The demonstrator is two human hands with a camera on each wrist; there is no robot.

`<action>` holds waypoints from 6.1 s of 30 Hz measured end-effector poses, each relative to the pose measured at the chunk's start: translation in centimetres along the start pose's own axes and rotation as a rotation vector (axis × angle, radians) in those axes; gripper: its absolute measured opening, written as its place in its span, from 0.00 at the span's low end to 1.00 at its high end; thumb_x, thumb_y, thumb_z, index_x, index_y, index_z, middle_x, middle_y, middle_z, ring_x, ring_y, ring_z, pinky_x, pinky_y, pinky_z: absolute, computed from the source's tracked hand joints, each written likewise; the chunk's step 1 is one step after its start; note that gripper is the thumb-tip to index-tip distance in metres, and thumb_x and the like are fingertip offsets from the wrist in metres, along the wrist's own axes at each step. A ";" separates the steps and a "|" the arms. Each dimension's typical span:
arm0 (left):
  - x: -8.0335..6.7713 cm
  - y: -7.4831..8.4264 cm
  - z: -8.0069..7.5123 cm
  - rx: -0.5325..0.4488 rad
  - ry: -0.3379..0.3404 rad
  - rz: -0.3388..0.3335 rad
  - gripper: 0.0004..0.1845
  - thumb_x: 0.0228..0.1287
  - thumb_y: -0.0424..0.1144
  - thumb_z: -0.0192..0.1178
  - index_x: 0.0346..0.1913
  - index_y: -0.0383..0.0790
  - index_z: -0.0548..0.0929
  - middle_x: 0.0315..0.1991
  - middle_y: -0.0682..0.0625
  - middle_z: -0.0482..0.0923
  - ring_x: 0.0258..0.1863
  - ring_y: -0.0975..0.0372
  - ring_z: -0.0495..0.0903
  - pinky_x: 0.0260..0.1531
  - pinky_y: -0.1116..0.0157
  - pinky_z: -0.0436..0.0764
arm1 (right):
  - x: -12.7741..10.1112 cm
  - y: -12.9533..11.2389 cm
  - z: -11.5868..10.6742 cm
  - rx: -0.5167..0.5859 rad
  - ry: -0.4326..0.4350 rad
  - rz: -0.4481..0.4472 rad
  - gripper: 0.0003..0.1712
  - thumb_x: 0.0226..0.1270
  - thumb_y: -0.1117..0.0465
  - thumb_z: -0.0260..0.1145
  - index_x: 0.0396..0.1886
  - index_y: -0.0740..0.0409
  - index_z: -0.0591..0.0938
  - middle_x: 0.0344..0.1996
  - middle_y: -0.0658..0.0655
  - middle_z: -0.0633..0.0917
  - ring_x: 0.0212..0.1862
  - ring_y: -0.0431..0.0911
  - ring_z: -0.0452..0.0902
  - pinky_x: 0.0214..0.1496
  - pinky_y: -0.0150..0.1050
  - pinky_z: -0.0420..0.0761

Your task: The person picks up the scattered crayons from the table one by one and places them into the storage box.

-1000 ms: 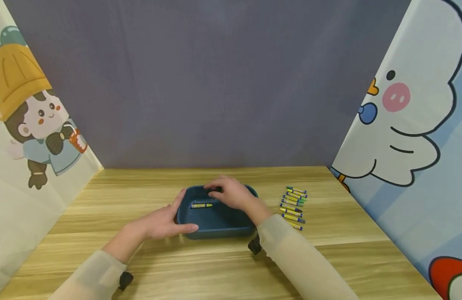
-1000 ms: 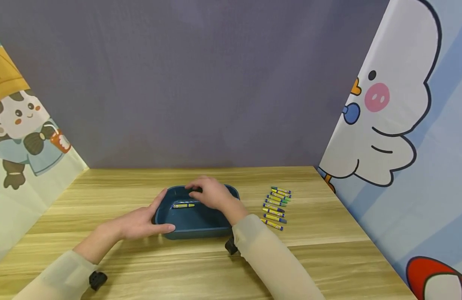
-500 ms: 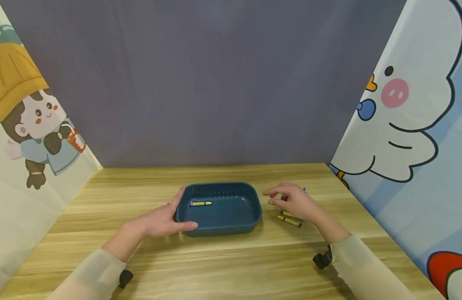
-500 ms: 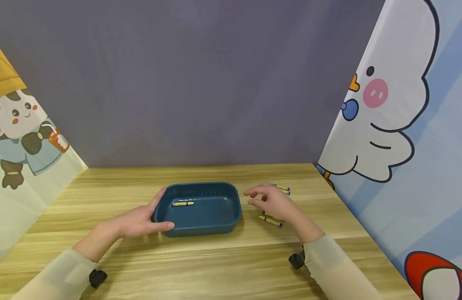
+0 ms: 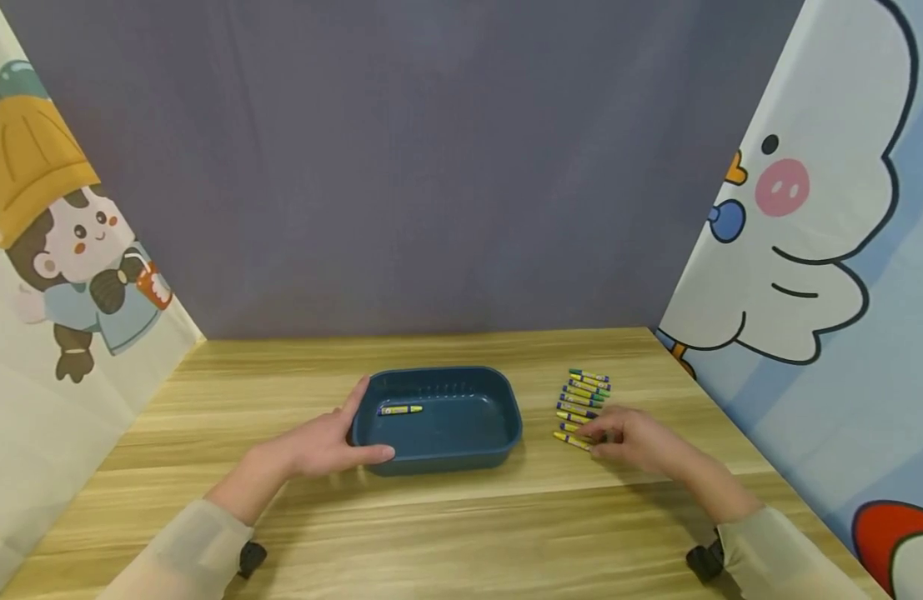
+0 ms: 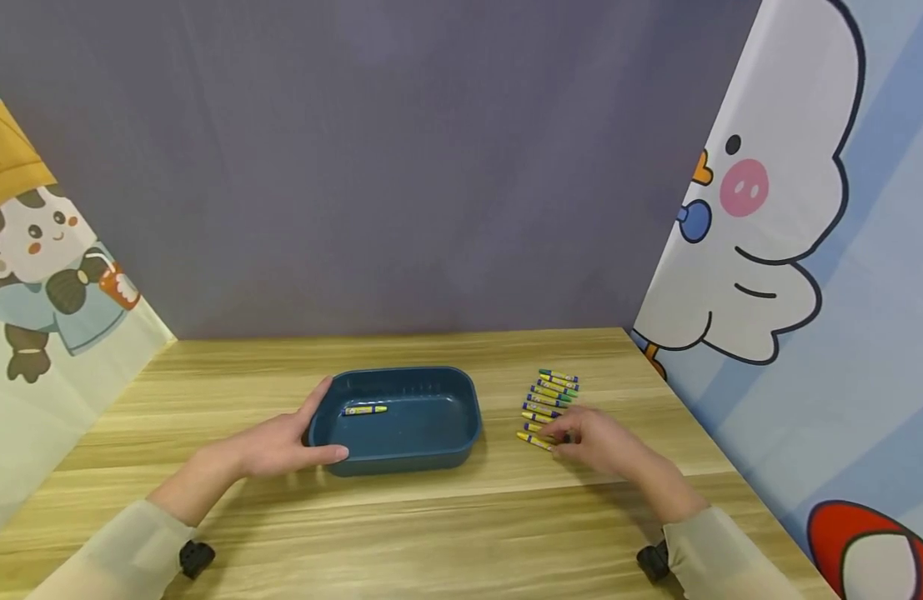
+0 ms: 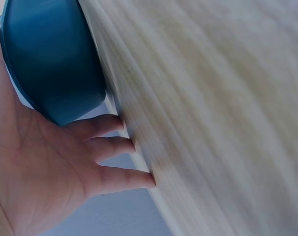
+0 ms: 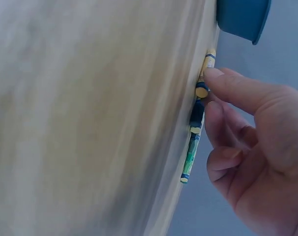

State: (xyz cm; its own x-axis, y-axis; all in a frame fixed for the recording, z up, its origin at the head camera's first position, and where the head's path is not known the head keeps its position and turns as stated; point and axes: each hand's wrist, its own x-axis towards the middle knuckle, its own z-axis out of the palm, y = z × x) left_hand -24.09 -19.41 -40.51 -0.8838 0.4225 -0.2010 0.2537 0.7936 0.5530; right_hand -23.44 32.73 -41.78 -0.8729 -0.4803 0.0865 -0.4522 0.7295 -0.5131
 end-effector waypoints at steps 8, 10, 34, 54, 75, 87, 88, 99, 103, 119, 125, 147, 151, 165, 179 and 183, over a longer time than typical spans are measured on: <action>0.0 0.0 0.1 0.007 0.018 -0.010 0.71 0.67 0.78 0.64 0.90 0.54 0.24 0.82 0.22 0.59 0.79 0.30 0.69 0.75 0.35 0.71 | -0.1 0.0 0.2 -0.014 -0.042 0.044 0.18 0.72 0.59 0.78 0.59 0.53 0.92 0.41 0.46 0.86 0.33 0.30 0.72 0.33 0.33 0.76; -0.1 0.0 0.1 0.006 0.020 -0.011 0.71 0.67 0.78 0.64 0.90 0.55 0.25 0.82 0.21 0.59 0.79 0.30 0.68 0.75 0.35 0.71 | 0.0 0.2 0.2 -0.019 -0.043 0.039 0.17 0.72 0.59 0.78 0.59 0.52 0.92 0.41 0.46 0.86 0.32 0.30 0.71 0.32 0.33 0.76; 0.1 -0.1 0.2 0.012 0.010 -0.019 0.71 0.66 0.80 0.62 0.90 0.56 0.23 0.82 0.23 0.61 0.81 0.30 0.65 0.76 0.33 0.69 | 1.6 -2.7 -1.0 -0.166 0.089 -0.048 0.17 0.78 0.63 0.72 0.61 0.46 0.93 0.45 0.46 0.88 0.33 0.31 0.69 0.35 0.34 0.74; 0.1 0.0 0.2 0.000 0.009 -0.023 0.71 0.66 0.79 0.63 0.90 0.56 0.23 0.83 0.23 0.60 0.82 0.30 0.64 0.76 0.33 0.69 | 7.2 -8.1 -0.4 -0.159 0.129 -0.129 0.17 0.82 0.60 0.69 0.64 0.42 0.91 0.44 0.46 0.86 0.27 0.32 0.69 0.28 0.35 0.74; 0.3 -0.2 -0.1 -0.032 0.013 -0.007 0.71 0.66 0.77 0.65 0.91 0.53 0.27 0.81 0.26 0.66 0.75 0.38 0.75 0.71 0.39 0.76 | 15.1 -14.0 5.2 -0.090 -0.016 -0.222 0.16 0.83 0.60 0.68 0.63 0.43 0.92 0.52 0.50 0.89 0.38 0.37 0.77 0.42 0.36 0.78; 0.3 -0.3 -0.2 -0.038 0.000 -0.008 0.70 0.67 0.77 0.65 0.91 0.53 0.27 0.82 0.24 0.62 0.74 0.37 0.76 0.68 0.38 0.78 | 18.6 -16.3 8.5 -0.013 -0.078 -0.177 0.16 0.84 0.61 0.67 0.61 0.43 0.92 0.60 0.50 0.89 0.58 0.46 0.84 0.62 0.48 0.84; 0.3 -0.3 -0.2 -0.036 -0.001 -0.006 0.70 0.67 0.77 0.65 0.91 0.53 0.27 0.82 0.24 0.62 0.75 0.36 0.75 0.69 0.37 0.77 | 18.8 -16.5 8.7 -0.006 -0.081 -0.173 0.15 0.84 0.61 0.67 0.61 0.43 0.92 0.60 0.50 0.89 0.59 0.46 0.84 0.63 0.49 0.84; 0.3 -0.4 -0.2 -0.046 -0.023 -0.008 0.70 0.69 0.77 0.63 0.90 0.54 0.25 0.84 0.24 0.56 0.82 0.29 0.63 0.74 0.33 0.70 | 19.8 -16.2 10.6 0.019 -0.138 -0.102 0.15 0.82 0.58 0.70 0.60 0.37 0.93 0.57 0.46 0.89 0.52 0.39 0.81 0.57 0.41 0.82; 0.3 -0.3 -0.2 -0.042 -0.020 -0.004 0.70 0.69 0.77 0.63 0.90 0.53 0.26 0.84 0.23 0.56 0.82 0.30 0.62 0.75 0.33 0.70 | 19.9 -15.8 10.8 0.015 -0.155 -0.098 0.14 0.82 0.58 0.70 0.58 0.38 0.93 0.56 0.46 0.89 0.51 0.39 0.82 0.58 0.41 0.83; 0.1 -0.3 -0.3 -0.050 -0.012 -0.009 0.69 0.69 0.76 0.64 0.91 0.53 0.26 0.84 0.22 0.56 0.80 0.31 0.68 0.72 0.34 0.73 | 20.4 -15.4 11.3 -0.101 -0.172 -0.147 0.13 0.77 0.60 0.75 0.55 0.41 0.95 0.47 0.47 0.90 0.47 0.39 0.81 0.57 0.40 0.83; 0.1 -0.3 -0.3 -0.052 -0.008 0.000 0.70 0.69 0.76 0.64 0.91 0.52 0.27 0.84 0.22 0.57 0.78 0.32 0.71 0.71 0.36 0.74 | 20.5 -15.2 11.4 -0.114 -0.167 -0.141 0.13 0.76 0.59 0.76 0.54 0.40 0.95 0.46 0.45 0.90 0.46 0.37 0.80 0.56 0.38 0.83; 0.1 -0.4 -0.2 -0.042 0.001 0.001 0.69 0.69 0.75 0.65 0.91 0.53 0.27 0.83 0.22 0.59 0.73 0.36 0.76 0.68 0.37 0.77 | 20.4 -15.7 11.3 -0.099 -0.163 -0.134 0.13 0.76 0.57 0.77 0.55 0.39 0.95 0.48 0.45 0.90 0.47 0.37 0.81 0.58 0.39 0.83; 0.1 -0.4 -0.2 -0.045 0.002 0.002 0.69 0.69 0.75 0.65 0.91 0.52 0.27 0.83 0.22 0.59 0.73 0.37 0.77 0.68 0.38 0.78 | 20.3 -15.7 11.3 -0.092 -0.162 -0.133 0.13 0.76 0.57 0.77 0.56 0.39 0.95 0.49 0.45 0.90 0.47 0.37 0.81 0.58 0.39 0.83; 0.2 -0.4 0.0 -0.043 0.001 -0.007 0.70 0.68 0.76 0.65 0.91 0.54 0.27 0.83 0.22 0.59 0.77 0.32 0.72 0.70 0.35 0.75 | 19.3 -16.4 9.0 -0.105 -0.106 -0.187 0.16 0.81 0.55 0.72 0.63 0.43 0.92 0.57 0.47 0.89 0.53 0.43 0.84 0.59 0.44 0.85; 0.4 0.0 -0.1 0.003 0.012 -0.018 0.72 0.66 0.79 0.63 0.90 0.54 0.25 0.83 0.23 0.60 0.82 0.30 0.63 0.76 0.34 0.69 | 12.9 -10.9 1.8 0.045 0.032 -0.124 0.17 0.79 0.57 0.74 0.64 0.48 0.91 0.51 0.52 0.86 0.31 0.39 0.72 0.36 0.36 0.77; 0.3 0.0 -0.1 0.010 0.008 -0.023 0.71 0.66 0.80 0.63 0.90 0.55 0.24 0.83 0.23 0.60 0.83 0.30 0.62 0.77 0.33 0.68 | 10.5 -9.0 0.4 0.040 0.039 -0.074 0.19 0.80 0.54 0.72 0.66 0.46 0.90 0.53 0.52 0.86 0.33 0.41 0.75 0.36 0.37 0.78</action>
State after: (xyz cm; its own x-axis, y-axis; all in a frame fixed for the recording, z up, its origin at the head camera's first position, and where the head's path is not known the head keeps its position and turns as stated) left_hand -24.39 -19.31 -40.45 -0.8926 0.4006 -0.2066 0.2372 0.8072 0.5405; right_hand -28.46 20.91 -36.54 -0.8443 -0.5122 0.1576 -0.5084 0.6725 -0.5378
